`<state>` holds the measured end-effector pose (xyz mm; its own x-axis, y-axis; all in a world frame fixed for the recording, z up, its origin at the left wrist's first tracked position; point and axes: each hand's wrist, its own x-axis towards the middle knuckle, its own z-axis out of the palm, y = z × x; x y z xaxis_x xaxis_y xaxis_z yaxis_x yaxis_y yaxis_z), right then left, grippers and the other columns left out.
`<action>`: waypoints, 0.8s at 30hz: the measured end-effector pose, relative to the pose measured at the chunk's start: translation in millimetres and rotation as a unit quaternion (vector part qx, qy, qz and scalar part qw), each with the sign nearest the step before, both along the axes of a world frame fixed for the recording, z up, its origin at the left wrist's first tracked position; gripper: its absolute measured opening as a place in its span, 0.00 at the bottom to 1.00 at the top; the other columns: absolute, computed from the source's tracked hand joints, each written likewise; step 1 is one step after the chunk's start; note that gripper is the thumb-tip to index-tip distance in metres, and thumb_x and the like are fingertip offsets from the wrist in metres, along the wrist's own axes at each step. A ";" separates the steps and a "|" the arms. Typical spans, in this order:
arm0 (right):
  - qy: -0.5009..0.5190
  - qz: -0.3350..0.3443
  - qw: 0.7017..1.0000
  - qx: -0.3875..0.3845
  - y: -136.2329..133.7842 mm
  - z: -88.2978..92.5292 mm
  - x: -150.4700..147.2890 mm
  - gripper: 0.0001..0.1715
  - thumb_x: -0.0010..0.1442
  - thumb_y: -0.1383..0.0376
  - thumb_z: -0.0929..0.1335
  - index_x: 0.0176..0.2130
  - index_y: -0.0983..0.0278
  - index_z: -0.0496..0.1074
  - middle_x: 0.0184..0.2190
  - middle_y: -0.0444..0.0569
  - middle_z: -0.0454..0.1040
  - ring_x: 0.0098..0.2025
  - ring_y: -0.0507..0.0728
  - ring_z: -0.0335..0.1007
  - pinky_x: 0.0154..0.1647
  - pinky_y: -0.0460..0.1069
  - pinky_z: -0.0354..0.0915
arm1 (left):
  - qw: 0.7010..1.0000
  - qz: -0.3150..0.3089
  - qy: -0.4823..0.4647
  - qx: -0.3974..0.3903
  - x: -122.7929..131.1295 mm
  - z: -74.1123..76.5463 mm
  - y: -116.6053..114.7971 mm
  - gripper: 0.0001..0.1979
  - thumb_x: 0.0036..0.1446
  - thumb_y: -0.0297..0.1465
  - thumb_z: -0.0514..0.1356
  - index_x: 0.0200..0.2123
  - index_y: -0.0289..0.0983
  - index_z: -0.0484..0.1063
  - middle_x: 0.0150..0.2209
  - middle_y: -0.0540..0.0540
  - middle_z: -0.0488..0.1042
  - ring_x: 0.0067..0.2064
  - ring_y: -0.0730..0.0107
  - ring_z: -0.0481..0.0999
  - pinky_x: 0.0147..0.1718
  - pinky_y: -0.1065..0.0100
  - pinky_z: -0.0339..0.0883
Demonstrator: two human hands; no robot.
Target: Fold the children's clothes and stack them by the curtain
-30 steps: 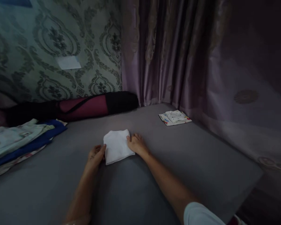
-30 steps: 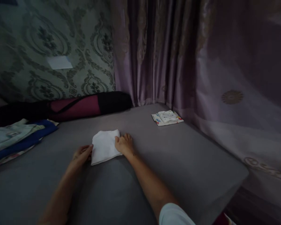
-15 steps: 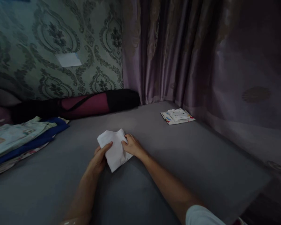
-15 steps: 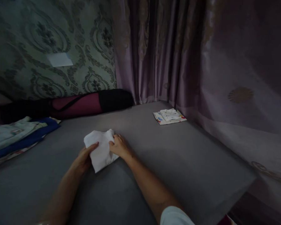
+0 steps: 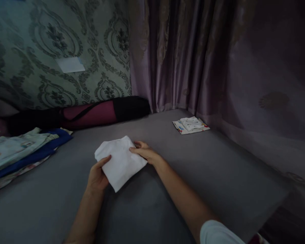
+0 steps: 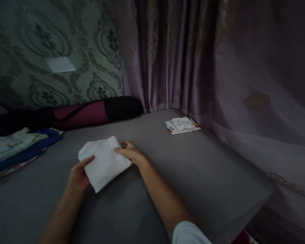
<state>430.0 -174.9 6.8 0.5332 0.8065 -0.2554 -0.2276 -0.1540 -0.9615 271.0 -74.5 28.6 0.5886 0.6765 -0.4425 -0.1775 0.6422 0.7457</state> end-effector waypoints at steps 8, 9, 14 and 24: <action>0.179 0.171 0.967 0.054 -18.2 12.6 7.1 0.25 0.46 0.60 0.77 0.43 0.65 0.73 0.37 0.49 0.78 0.38 0.56 0.76 0.45 0.50 0.70 | 1.000 0.006 -0.021 0.015 -1.4 -5.0 -4.4 0.26 0.45 0.22 0.60 0.51 0.37 0.70 0.38 0.41 0.79 0.47 0.45 0.78 0.44 0.52 0.77; 0.176 0.171 0.968 0.054 -17.6 11.1 6.8 0.24 0.46 0.62 0.77 0.43 0.64 0.73 0.36 0.48 0.78 0.37 0.55 0.76 0.44 0.50 0.70 | 1.000 0.001 -0.018 0.015 -0.1 -6.4 -3.8 0.25 0.45 0.22 0.60 0.50 0.37 0.70 0.38 0.41 0.79 0.46 0.46 0.78 0.43 0.53 0.77; 0.141 0.133 0.981 0.027 -13.4 0.6 6.4 0.20 0.47 0.67 0.76 0.41 0.61 0.71 0.30 0.40 0.77 0.30 0.52 0.74 0.41 0.50 0.71 | 0.999 -0.006 0.019 -0.030 7.9 -10.5 1.3 0.19 0.48 0.21 0.59 0.45 0.35 0.72 0.36 0.41 0.79 0.42 0.52 0.80 0.40 0.58 0.78; -0.034 -0.016 0.998 -0.050 -57.1 42.0 50.2 0.11 0.54 0.69 0.70 0.40 0.64 0.75 0.32 0.50 0.79 0.31 0.50 0.76 0.36 0.47 0.67 | 0.999 0.006 -0.036 -0.004 7.2 -30.8 25.2 0.14 0.50 0.21 0.53 0.39 0.32 0.71 0.45 0.34 0.76 0.49 0.59 0.77 0.45 0.64 0.75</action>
<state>480.2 -232.1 48.8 0.5764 0.7614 -0.2968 -0.1685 -0.2447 -0.9549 278.2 -49.3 -2.2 0.6112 0.6806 -0.4040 -0.2382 0.6450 0.7262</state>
